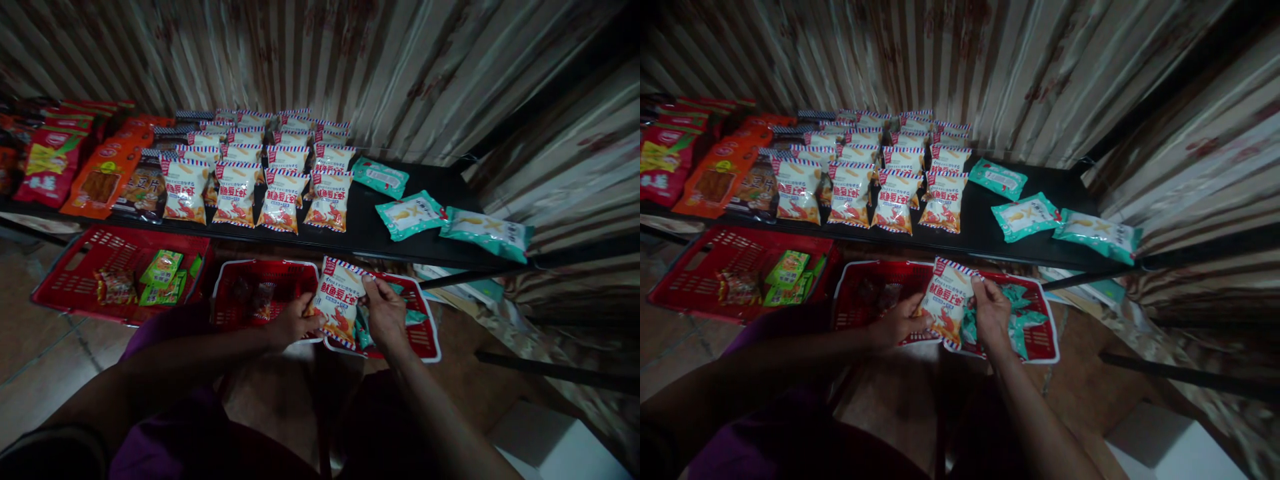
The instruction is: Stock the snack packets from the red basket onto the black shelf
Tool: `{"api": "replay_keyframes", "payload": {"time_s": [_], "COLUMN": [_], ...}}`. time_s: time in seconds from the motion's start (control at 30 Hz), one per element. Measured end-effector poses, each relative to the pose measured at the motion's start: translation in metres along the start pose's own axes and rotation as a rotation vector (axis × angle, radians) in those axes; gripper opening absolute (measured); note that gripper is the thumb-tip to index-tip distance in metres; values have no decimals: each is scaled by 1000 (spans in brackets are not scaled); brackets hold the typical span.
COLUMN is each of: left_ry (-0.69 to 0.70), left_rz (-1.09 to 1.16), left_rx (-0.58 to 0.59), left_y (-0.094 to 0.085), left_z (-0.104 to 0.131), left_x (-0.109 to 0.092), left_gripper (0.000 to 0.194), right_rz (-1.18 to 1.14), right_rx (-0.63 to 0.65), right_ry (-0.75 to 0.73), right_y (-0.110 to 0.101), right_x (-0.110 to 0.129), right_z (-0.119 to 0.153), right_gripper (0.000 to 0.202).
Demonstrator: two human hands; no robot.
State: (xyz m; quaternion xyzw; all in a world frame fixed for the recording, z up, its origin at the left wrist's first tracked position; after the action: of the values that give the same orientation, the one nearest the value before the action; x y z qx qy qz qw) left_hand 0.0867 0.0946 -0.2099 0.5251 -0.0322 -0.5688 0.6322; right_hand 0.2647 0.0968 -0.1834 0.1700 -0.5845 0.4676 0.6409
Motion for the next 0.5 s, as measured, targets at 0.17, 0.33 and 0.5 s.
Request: {"api": "replay_keyframes", "payload": {"time_s": [0.17, 0.33, 0.5], "left_ry": [0, 13, 77], "left_rz": [-23, 6, -20], "left_rx": [8, 33, 32], "left_y": [1, 2, 1], "left_z": [-2, -3, -5], "left_x": [2, 4, 1], "left_gripper": [60, 59, 54], "right_rz": [-26, -25, -71], "right_rx": [15, 50, 102], "right_ry": [11, -2, -76], "right_y": [0, 0, 1], "right_x": [2, 1, 2], "right_z": [1, 1, -1], "right_gripper": [39, 42, 45]}}
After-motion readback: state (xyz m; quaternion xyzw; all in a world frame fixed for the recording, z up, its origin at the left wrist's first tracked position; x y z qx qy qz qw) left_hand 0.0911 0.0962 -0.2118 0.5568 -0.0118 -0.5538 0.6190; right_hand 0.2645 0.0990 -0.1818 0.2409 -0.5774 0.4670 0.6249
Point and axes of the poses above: each hand's wrist, its own z-axis away from the middle knuckle, its own y-axis out of the palm, x = y × z, the point moved 5 cm from there along -z, towards the middle knuckle, and after that the axes turned 14 degrees about z, right-handed, at the moved point
